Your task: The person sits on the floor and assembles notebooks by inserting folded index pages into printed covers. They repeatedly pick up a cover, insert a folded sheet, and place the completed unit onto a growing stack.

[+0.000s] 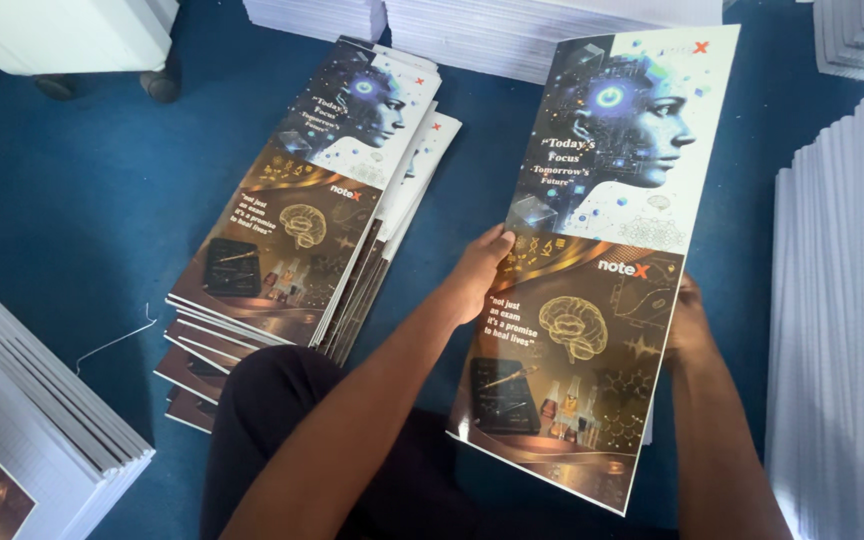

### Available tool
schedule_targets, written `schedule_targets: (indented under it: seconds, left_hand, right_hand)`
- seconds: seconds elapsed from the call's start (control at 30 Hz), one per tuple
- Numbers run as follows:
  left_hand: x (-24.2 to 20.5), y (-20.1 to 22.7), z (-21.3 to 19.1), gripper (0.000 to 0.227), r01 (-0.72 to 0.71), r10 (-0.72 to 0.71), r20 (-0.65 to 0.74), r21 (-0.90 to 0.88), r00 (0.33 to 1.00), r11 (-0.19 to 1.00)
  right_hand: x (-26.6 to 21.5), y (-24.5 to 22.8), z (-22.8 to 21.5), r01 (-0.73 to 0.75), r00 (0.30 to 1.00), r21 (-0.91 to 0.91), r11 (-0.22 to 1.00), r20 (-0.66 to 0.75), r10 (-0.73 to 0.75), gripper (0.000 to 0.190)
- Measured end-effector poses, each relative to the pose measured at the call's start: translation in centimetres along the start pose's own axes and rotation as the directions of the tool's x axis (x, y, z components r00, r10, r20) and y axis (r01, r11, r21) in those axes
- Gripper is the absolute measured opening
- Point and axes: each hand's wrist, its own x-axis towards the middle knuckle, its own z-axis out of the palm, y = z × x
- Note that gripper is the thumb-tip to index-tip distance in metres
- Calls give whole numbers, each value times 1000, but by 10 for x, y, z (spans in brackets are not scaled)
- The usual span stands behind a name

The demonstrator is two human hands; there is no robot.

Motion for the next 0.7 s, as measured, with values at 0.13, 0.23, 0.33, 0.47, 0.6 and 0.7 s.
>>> schedule_targets:
  seconds: [0.13, 0.23, 0.33, 0.47, 0.6, 0.7]
  left_hand:
    - [-7, 0, -1, 46, -12, 12, 81, -2, 997, 1000]
    - [-10, 2, 0, 44, -57, 59, 115, -16, 992, 998]
    - [-9, 3, 3, 46, -65, 65, 91, -2, 994, 998]
    - [-7, -1, 7, 46, -91, 89, 67, 33, 994, 995]
    - [-2, -8, 6, 45, -9, 9, -7, 34, 1000, 999]
    - [2, -10, -1, 44, -8, 11, 55, -44, 998, 999]
  right_hand:
    - [41, 42, -33, 50, 997, -33, 998, 57, -48, 24]
    - [57, 69, -53, 81, 994, -58, 995, 76, -76, 23]
    - [61, 73, -57, 117, 982, -23, 993, 149, -112, 23]
    - [40, 53, -39, 44, 999, -142, 989, 32, -40, 24]
    - [20, 27, -16, 20, 999, -110, 994, -32, -24, 27]
    - [13, 21, -9, 60, 996, -43, 997, 62, -58, 28]
